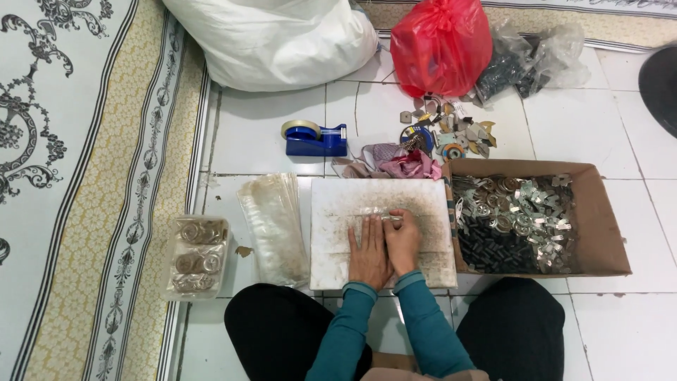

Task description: Packing small metal ornaments into plastic bags for distribution or storage.

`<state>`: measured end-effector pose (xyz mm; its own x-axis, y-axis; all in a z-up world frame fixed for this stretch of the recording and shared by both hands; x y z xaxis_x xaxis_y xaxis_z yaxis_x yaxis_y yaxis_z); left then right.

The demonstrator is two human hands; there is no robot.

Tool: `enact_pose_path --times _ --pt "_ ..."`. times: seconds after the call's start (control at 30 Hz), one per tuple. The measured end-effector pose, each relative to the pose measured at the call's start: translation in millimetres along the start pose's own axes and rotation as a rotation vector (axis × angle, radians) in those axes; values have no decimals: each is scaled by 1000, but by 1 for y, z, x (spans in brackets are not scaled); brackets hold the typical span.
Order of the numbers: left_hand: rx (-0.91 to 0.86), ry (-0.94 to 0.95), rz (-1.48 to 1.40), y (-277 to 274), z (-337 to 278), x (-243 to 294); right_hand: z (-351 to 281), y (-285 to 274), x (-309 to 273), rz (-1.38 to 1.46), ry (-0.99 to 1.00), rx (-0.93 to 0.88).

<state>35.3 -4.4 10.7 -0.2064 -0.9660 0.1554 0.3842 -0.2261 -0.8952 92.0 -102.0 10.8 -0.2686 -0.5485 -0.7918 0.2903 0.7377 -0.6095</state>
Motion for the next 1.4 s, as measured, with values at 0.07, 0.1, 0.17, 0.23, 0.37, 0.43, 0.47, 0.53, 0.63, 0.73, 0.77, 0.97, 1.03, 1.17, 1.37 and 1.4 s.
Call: enact_pose_path --times 0.07,0.1,0.17,0.23,0.37,0.43,0.47,0.53,0.63,0.73,0.77,0.97,1.03,1.17,1.37,1.4 --pt "-18 6 23 2 -1 -1 2 2 -4 -54 -19 -1" --pt "-36 14 48 3 -2 -1 3 3 -7 -106 -37 -1" --pt "-55 16 47 0 -1 -1 3 4 -10 -135 -57 -12" --pt "-74 18 47 -2 -1 -1 -2 -6 -29 -163 -76 -22" --pt "8 7 33 -5 0 0 -3 -18 -45 -320 58 -177" --pt "34 -3 12 -4 1 0 5 -15 -34 -389 96 -207" --pt "60 -11 8 -4 2 0 8 -15 -30 -420 105 -223" --pt "83 -18 2 -2 2 1 13 -16 -30 -451 116 -240" --pt "132 -24 -17 -3 2 1 16 -25 -51 -422 106 -227" --pt "90 -11 5 -8 3 0 19 -29 -68 -377 82 -243" --pt "95 -9 8 -9 4 0 24 -25 -65 -385 69 -246" --pt "126 -1 -9 -13 3 0 38 -22 -56 -439 62 -280" --pt "140 -4 -6 -14 4 0 39 -26 -54 -438 61 -283" --pt "156 -8 6 -18 5 0 29 -50 -62 -286 -24 -214" --pt "158 -9 10 -20 6 1 17 -63 -33 -62 -507 -68" --pt "154 -10 22 -21 7 1 9 -64 -30 -94 -631 -63"
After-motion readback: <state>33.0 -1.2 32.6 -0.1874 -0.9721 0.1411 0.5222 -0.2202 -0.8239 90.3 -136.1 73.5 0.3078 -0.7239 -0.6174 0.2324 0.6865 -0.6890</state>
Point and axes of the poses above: each hand's wrist, its own z-axis towards the middle knuckle, its own y-axis out of the palm, x = y × z, the point moved 4 cm from there along z, towards the middle knuckle, and after that the axes turned 5 degrees about z, right-handed, at the moved point
